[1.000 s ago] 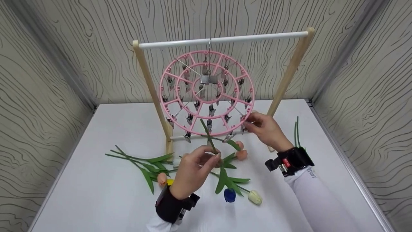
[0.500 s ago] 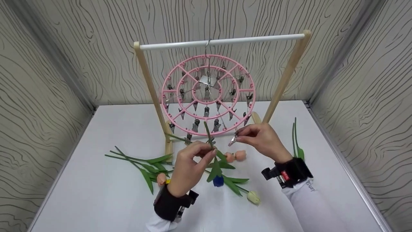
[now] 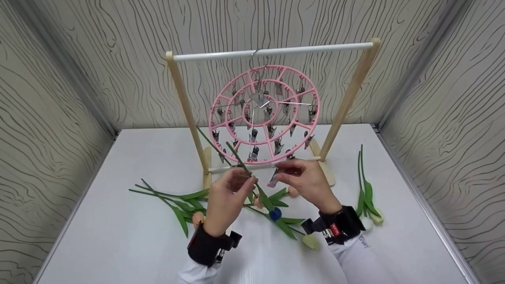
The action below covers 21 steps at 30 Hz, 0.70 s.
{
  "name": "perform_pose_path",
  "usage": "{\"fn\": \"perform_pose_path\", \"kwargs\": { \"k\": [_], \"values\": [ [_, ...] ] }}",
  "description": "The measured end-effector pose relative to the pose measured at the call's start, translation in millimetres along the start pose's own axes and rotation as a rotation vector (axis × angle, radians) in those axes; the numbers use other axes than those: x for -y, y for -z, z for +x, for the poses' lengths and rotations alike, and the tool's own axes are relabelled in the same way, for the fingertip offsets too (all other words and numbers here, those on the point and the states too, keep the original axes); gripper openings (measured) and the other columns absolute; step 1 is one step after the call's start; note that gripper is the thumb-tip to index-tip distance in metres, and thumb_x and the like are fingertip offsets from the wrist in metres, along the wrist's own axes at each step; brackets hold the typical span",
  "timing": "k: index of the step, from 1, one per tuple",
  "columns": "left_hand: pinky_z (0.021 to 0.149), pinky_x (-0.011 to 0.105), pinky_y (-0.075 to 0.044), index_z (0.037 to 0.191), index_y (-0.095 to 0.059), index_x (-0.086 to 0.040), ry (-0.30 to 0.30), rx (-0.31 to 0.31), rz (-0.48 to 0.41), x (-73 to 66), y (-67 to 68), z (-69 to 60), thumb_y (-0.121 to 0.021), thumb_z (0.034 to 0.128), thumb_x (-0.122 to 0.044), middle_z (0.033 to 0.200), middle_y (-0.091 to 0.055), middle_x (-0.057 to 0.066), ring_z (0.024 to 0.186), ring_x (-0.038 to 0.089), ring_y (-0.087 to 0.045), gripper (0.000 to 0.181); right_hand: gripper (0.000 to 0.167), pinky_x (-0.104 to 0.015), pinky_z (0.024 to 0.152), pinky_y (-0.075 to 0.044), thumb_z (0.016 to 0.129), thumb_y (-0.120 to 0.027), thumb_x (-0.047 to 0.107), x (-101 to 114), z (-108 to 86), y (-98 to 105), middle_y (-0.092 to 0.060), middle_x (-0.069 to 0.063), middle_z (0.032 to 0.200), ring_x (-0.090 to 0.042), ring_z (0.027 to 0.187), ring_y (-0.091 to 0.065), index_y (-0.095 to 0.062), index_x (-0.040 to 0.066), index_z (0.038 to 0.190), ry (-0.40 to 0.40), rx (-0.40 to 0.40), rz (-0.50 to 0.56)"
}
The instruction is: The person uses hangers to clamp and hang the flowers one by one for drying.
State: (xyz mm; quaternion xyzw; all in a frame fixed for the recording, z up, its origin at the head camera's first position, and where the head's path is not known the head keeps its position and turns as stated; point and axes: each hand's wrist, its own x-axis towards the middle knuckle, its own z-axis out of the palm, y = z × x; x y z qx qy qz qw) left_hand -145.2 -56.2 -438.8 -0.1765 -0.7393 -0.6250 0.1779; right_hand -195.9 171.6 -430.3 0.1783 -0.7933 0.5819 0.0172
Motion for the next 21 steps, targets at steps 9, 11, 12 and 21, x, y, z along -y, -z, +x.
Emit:
{"fn": "perform_pose_path", "kwargs": {
  "k": [9, 11, 12, 21],
  "values": [
    [0.074, 0.032, -0.061, 0.102, -0.069, 0.000, 0.093, -0.060, -0.084, 4.6, -0.3, -0.4, -0.074, 0.0958, -0.011, 0.092, -0.075, 0.007, 0.083, 0.028, -0.074, 0.013, 0.024, -0.025, 0.076, -0.056, 0.084, -0.083, 0.002, 10.9, -3.9, -18.1, -0.072, -0.011, 0.095, -0.022, 0.085, -0.068, -0.074, -0.004, 0.105, -0.036, -0.068, 0.045],
    [0.071, 0.030, -0.061, 0.100, -0.073, -0.001, 0.083, -0.072, -0.068, 4.8, -1.1, -0.7, -0.076, 0.0950, -0.013, 0.091, -0.075, 0.005, 0.080, 0.027, -0.073, 0.013, 0.024, -0.025, 0.076, -0.057, 0.083, -0.083, -0.001, 10.6, -6.0, -23.0, -0.073, -0.011, 0.093, -0.022, 0.085, -0.069, -0.075, -0.004, 0.105, -0.049, -0.094, 0.058],
    [0.070, 0.029, -0.060, 0.100, -0.074, -0.002, 0.079, -0.079, -0.057, 4.7, -1.5, -0.9, -0.076, 0.0944, -0.014, 0.091, -0.074, 0.005, 0.078, 0.024, -0.073, 0.013, 0.024, -0.026, 0.076, -0.058, 0.083, -0.083, -0.001, 10.2, -7.1, -25.3, -0.073, -0.011, 0.093, -0.022, 0.085, -0.069, -0.075, -0.004, 0.105, -0.053, -0.109, 0.066],
    [0.067, 0.026, -0.057, 0.097, -0.077, -0.005, 0.122, -0.128, -0.008, 2.9, -3.8, -2.2, -0.079, 0.0922, -0.018, 0.088, -0.075, 0.000, 0.076, 0.018, -0.070, 0.014, 0.020, -0.026, 0.070, -0.059, 0.083, -0.083, 0.003, 8.5, -18.4, -40.3, -0.075, -0.013, 0.092, -0.018, 0.079, -0.071, -0.076, -0.006, 0.101, -0.024, -0.309, 0.113]
  ]
}}
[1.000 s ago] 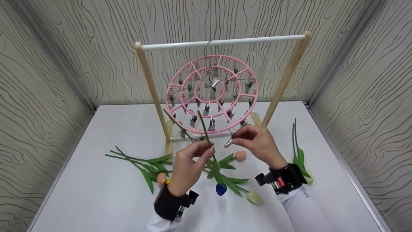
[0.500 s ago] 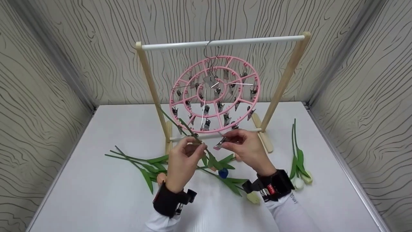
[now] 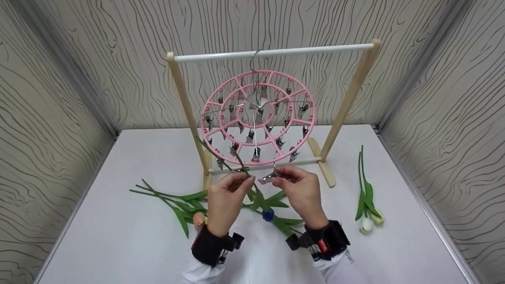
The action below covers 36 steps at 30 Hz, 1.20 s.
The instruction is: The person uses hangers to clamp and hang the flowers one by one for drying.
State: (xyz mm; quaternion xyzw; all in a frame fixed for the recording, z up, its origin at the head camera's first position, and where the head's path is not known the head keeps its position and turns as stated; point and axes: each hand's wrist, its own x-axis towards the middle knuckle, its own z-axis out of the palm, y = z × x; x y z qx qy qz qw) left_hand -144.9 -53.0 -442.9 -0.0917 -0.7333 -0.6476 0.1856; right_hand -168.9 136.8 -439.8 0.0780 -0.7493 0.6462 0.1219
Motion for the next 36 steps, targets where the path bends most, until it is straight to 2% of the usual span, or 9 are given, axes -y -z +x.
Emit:
{"fn": "perform_pose_path", "kwargs": {
  "k": [3, 7, 11, 15, 21, 30, 36],
  "values": [
    [0.071, 0.027, -0.058, 0.098, -0.078, -0.006, 0.007, -0.011, 0.001, 0.3, -0.6, 0.4, -0.079, 0.0924, -0.020, 0.089, -0.075, -0.001, 0.078, 0.019, -0.071, 0.015, 0.019, -0.026, 0.071, -0.059, 0.084, -0.082, -0.001, 0.8, -3.4, -2.3, -0.075, -0.015, 0.093, -0.018, 0.079, -0.072, -0.076, -0.007, 0.100, 0.023, -0.039, 0.017],
    [0.073, 0.028, -0.058, 0.099, -0.078, -0.007, -0.002, -0.043, -0.008, 0.0, -0.9, 0.8, -0.079, 0.0922, -0.020, 0.090, -0.076, -0.001, 0.080, 0.017, -0.072, 0.014, 0.016, -0.025, 0.071, -0.058, 0.084, -0.082, -0.003, 1.6, -5.6, -4.4, -0.075, -0.014, 0.092, -0.018, 0.080, -0.072, -0.077, -0.006, 0.098, 0.077, -0.072, -0.015],
    [0.072, 0.027, -0.058, 0.098, -0.079, -0.007, -0.024, -0.065, -0.024, -0.7, -2.0, 0.3, -0.080, 0.0917, -0.018, 0.089, -0.076, 0.000, 0.079, 0.017, -0.072, 0.013, 0.014, -0.023, 0.072, -0.057, 0.084, -0.082, -0.001, 2.7, -7.0, -4.9, -0.075, -0.013, 0.092, -0.017, 0.082, -0.071, -0.077, -0.004, 0.097, 0.146, -0.077, -0.063],
    [0.070, 0.027, -0.058, 0.097, -0.078, -0.006, -0.052, -0.080, -0.041, -1.3, -4.3, -0.2, -0.080, 0.0909, -0.015, 0.087, -0.076, 0.000, 0.077, 0.024, -0.072, 0.012, 0.014, -0.022, 0.069, -0.057, 0.084, -0.083, -0.001, 3.0, -7.2, -4.4, -0.076, -0.012, 0.091, -0.015, 0.079, -0.072, -0.077, -0.004, 0.096, 0.188, -0.080, -0.074],
    [0.068, 0.026, -0.057, 0.096, -0.078, -0.005, -0.100, -0.120, -0.037, -1.4, -11.0, 0.3, -0.081, 0.0903, -0.014, 0.086, -0.075, 0.000, 0.076, 0.019, -0.072, 0.011, 0.017, -0.024, 0.064, -0.057, 0.083, -0.083, 0.002, 5.5, -7.3, -3.8, -0.075, -0.014, 0.087, -0.013, 0.070, -0.071, -0.077, -0.006, 0.097, 0.170, -0.081, -0.045],
    [0.069, 0.027, -0.059, 0.096, -0.079, -0.003, -0.098, -0.189, -0.064, -1.1, -19.6, -1.3, -0.082, 0.0884, -0.011, 0.086, -0.075, 0.002, 0.074, 0.016, -0.071, 0.012, 0.016, -0.026, 0.063, -0.059, 0.083, -0.082, -0.001, 6.8, -8.3, -1.5, -0.074, -0.014, 0.084, -0.014, 0.068, -0.071, -0.076, -0.007, 0.096, 0.159, -0.089, -0.030],
    [0.071, 0.029, -0.060, 0.097, -0.078, 0.000, -0.129, -0.214, -0.118, 1.2, -24.3, -2.5, -0.081, 0.0875, -0.005, 0.089, -0.076, 0.006, 0.076, 0.017, -0.072, 0.011, 0.018, -0.026, 0.062, -0.059, 0.082, -0.084, 0.000, 7.6, -8.7, 0.2, -0.074, -0.012, 0.082, -0.015, 0.067, -0.071, -0.077, -0.007, 0.096, 0.166, -0.107, -0.048]
  ]
}}
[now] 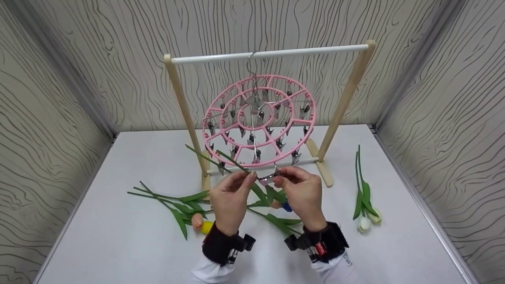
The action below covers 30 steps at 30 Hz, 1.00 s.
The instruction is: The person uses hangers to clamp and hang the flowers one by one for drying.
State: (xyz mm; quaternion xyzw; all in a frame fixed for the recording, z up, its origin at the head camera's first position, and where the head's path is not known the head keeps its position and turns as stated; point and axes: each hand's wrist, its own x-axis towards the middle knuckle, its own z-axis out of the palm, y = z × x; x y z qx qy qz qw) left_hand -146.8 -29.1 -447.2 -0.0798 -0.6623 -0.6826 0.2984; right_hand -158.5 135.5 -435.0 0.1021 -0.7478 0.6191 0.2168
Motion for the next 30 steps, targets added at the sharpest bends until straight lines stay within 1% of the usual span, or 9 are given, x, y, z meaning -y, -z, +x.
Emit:
{"fn": "perform_pose_path", "kwargs": {
  "k": [4, 7, 9, 11, 15, 18, 22, 26, 30],
  "values": [
    [0.072, 0.030, -0.061, 0.097, -0.077, 0.003, 0.003, 0.006, -0.060, 1.1, -1.3, -2.0, -0.081, 0.0871, -0.001, 0.089, -0.076, 0.010, 0.077, 0.018, -0.073, 0.012, 0.018, -0.023, 0.061, -0.057, 0.081, -0.084, 0.000, -0.3, -1.4, 0.3, -0.074, -0.013, 0.081, -0.013, 0.068, -0.070, -0.077, -0.007, 0.096, 0.001, -0.009, -0.001],
    [0.072, 0.030, -0.061, 0.097, -0.077, 0.004, 0.027, 0.015, -0.078, 1.8, -1.2, -2.9, -0.080, 0.0873, -0.001, 0.089, -0.076, 0.010, 0.078, 0.018, -0.074, 0.012, 0.018, -0.022, 0.061, -0.057, 0.082, -0.084, 0.001, -0.9, -2.7, 0.2, -0.074, -0.015, 0.082, -0.011, 0.069, -0.070, -0.076, -0.008, 0.096, 0.003, -0.005, 0.001],
    [0.075, 0.031, -0.061, 0.098, -0.076, 0.004, 0.052, 0.028, -0.083, 2.1, -0.6, -2.7, -0.080, 0.0882, -0.002, 0.089, -0.076, 0.010, 0.080, 0.019, -0.074, 0.012, 0.020, -0.022, 0.062, -0.057, 0.082, -0.084, 0.003, -1.4, -2.6, 0.3, -0.074, -0.015, 0.082, -0.012, 0.070, -0.070, -0.076, -0.008, 0.097, -0.017, 0.013, 0.006],
    [0.075, 0.030, -0.060, 0.099, -0.076, 0.003, 0.073, 0.042, -0.067, 2.5, 0.3, -1.5, -0.080, 0.0888, -0.004, 0.089, -0.076, 0.009, 0.081, 0.019, -0.074, 0.013, 0.020, -0.024, 0.064, -0.057, 0.085, -0.082, 0.006, -1.8, -1.3, 0.9, -0.074, -0.014, 0.084, -0.015, 0.071, -0.071, -0.076, -0.007, 0.099, -0.063, 0.062, 0.016],
    [0.075, 0.030, -0.060, 0.101, -0.076, 0.002, 0.113, 0.070, -0.044, 4.2, 2.6, 0.0, -0.080, 0.0899, -0.007, 0.090, -0.076, 0.008, 0.081, 0.019, -0.074, 0.015, 0.023, -0.029, 0.072, -0.060, 0.092, -0.078, 0.013, -5.1, 2.0, 3.5, -0.075, -0.012, 0.090, -0.022, 0.078, -0.073, -0.076, -0.004, 0.107, -0.205, 0.199, 0.057],
    [0.075, 0.030, -0.060, 0.101, -0.076, 0.001, 0.122, 0.068, -0.028, 6.5, 5.4, 0.8, -0.080, 0.0901, -0.008, 0.090, -0.075, 0.007, 0.080, 0.019, -0.073, 0.015, 0.030, -0.030, 0.078, -0.060, 0.096, -0.075, 0.017, -7.6, 0.6, 4.4, -0.075, -0.013, 0.099, -0.024, 0.086, -0.074, -0.073, -0.003, 0.118, -0.254, 0.251, 0.084],
    [0.074, 0.030, -0.060, 0.101, -0.075, 0.001, 0.124, 0.056, -0.026, 10.5, 9.3, 2.8, -0.079, 0.0907, -0.009, 0.091, -0.074, 0.008, 0.079, 0.019, -0.072, 0.015, 0.032, -0.030, 0.082, -0.059, 0.098, -0.072, 0.016, -9.2, -6.0, 7.2, -0.075, -0.013, 0.104, -0.022, 0.090, -0.074, -0.070, -0.004, 0.123, -0.242, 0.216, 0.080],
    [0.073, 0.030, -0.060, 0.101, -0.074, 0.004, 0.140, 0.061, -0.057, 16.0, 12.3, 4.6, -0.078, 0.0916, -0.007, 0.090, -0.072, 0.010, 0.078, 0.019, -0.071, 0.015, 0.023, -0.032, 0.080, -0.060, 0.098, -0.070, 0.010, -14.2, -14.1, 15.0, -0.074, -0.014, 0.098, -0.024, 0.088, -0.073, -0.073, -0.004, 0.116, -0.239, 0.160, 0.071],
    [0.072, 0.028, -0.060, 0.101, -0.073, 0.005, 0.144, 0.073, -0.055, 22.5, 14.7, 8.1, -0.076, 0.0928, -0.006, 0.090, -0.072, 0.012, 0.077, 0.019, -0.071, 0.014, 0.017, -0.030, 0.078, -0.060, 0.099, -0.067, 0.004, -22.8, -23.7, 23.1, -0.073, -0.018, 0.096, -0.024, 0.086, -0.071, -0.074, -0.003, 0.113, -0.252, 0.160, 0.052]
  ]
}}
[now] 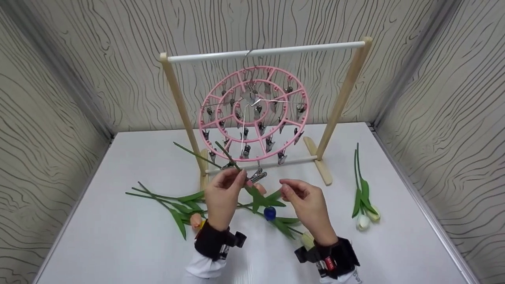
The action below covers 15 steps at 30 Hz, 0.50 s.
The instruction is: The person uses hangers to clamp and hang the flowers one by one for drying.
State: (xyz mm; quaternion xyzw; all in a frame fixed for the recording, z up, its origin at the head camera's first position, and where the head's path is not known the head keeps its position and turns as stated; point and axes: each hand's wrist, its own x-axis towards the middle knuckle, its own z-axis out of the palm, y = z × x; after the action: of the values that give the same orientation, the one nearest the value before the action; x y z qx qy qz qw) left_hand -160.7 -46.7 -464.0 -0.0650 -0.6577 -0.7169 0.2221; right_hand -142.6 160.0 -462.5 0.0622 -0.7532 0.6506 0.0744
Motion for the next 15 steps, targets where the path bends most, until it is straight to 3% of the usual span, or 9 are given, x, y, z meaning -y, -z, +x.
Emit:
{"fn": "perform_pose_path", "kwargs": {
  "k": [8, 15],
  "values": [
    [0.071, 0.028, -0.059, 0.102, -0.071, 0.005, 0.028, 0.036, 0.009, 12.8, 2.9, 10.9, -0.074, 0.0948, -0.007, 0.090, -0.073, 0.013, 0.077, 0.019, -0.072, 0.014, 0.017, -0.030, 0.078, -0.060, 0.099, -0.066, 0.001, -22.6, -12.8, 11.4, -0.073, -0.014, 0.096, -0.028, 0.089, -0.071, -0.074, -0.002, 0.114, -0.071, -0.005, -0.013],
    [0.072, 0.032, -0.061, 0.103, -0.069, 0.007, 0.081, 0.019, -0.012, 18.7, 5.1, 16.1, -0.073, 0.0954, -0.006, 0.093, -0.072, 0.016, 0.078, 0.022, -0.073, 0.015, 0.018, -0.029, 0.077, -0.059, 0.099, -0.066, 0.001, -32.2, -16.7, 20.6, -0.073, -0.014, 0.095, -0.025, 0.087, -0.071, -0.075, -0.002, 0.115, -0.097, -0.011, -0.047]
  ]
}}
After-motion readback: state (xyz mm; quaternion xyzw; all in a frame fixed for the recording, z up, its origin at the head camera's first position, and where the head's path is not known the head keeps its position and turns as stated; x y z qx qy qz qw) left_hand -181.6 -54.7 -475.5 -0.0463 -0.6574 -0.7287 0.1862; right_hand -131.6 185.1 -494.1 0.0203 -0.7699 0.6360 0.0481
